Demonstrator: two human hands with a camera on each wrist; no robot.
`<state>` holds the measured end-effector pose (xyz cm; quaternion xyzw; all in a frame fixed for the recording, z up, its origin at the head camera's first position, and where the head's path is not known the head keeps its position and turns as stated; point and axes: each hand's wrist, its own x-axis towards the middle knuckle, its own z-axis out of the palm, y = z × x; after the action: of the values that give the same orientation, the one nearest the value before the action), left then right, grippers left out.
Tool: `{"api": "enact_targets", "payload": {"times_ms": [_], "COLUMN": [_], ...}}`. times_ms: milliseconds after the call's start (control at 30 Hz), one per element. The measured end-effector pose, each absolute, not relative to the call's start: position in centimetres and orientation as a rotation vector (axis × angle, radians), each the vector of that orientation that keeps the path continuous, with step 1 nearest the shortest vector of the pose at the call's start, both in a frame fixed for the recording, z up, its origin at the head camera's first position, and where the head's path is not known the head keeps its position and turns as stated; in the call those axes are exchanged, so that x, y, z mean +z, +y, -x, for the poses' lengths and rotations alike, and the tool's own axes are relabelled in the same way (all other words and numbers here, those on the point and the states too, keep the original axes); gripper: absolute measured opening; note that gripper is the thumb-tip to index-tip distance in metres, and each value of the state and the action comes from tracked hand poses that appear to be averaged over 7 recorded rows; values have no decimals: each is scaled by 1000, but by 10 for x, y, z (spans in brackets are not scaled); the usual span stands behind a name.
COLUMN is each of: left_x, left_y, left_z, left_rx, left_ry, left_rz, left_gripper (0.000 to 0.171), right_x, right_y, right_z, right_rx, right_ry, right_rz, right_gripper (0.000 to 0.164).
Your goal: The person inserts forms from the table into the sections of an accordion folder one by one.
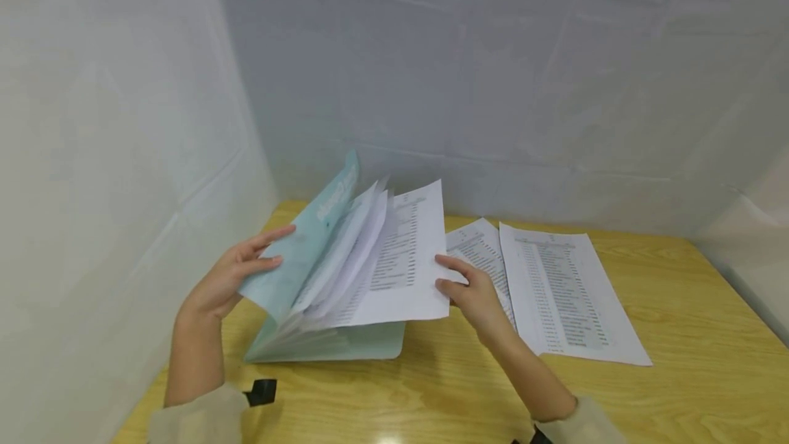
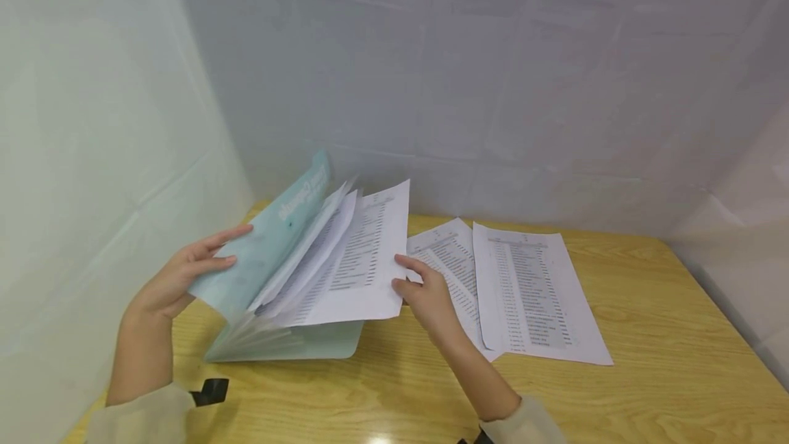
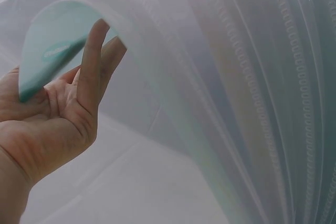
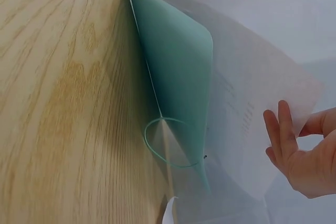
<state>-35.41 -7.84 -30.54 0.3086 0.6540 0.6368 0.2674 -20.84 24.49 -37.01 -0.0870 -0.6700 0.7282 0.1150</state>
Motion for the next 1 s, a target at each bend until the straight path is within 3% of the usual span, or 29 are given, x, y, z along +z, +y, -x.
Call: {"api": "enact_targets", "payload": {"times_ms": [1000], "left_x": [-303], "left_y": [-78], "left_z": [355], "left_rx": [1720], "left_ry": [1788], "left_rz": [-853], "left_gripper": [45], "right_x": [-379], "right_y": [210], "right_z": [232], "right_rx": [2205], "right_ry": [-1983], "right_rz": [171], "right_gripper": [41]}}
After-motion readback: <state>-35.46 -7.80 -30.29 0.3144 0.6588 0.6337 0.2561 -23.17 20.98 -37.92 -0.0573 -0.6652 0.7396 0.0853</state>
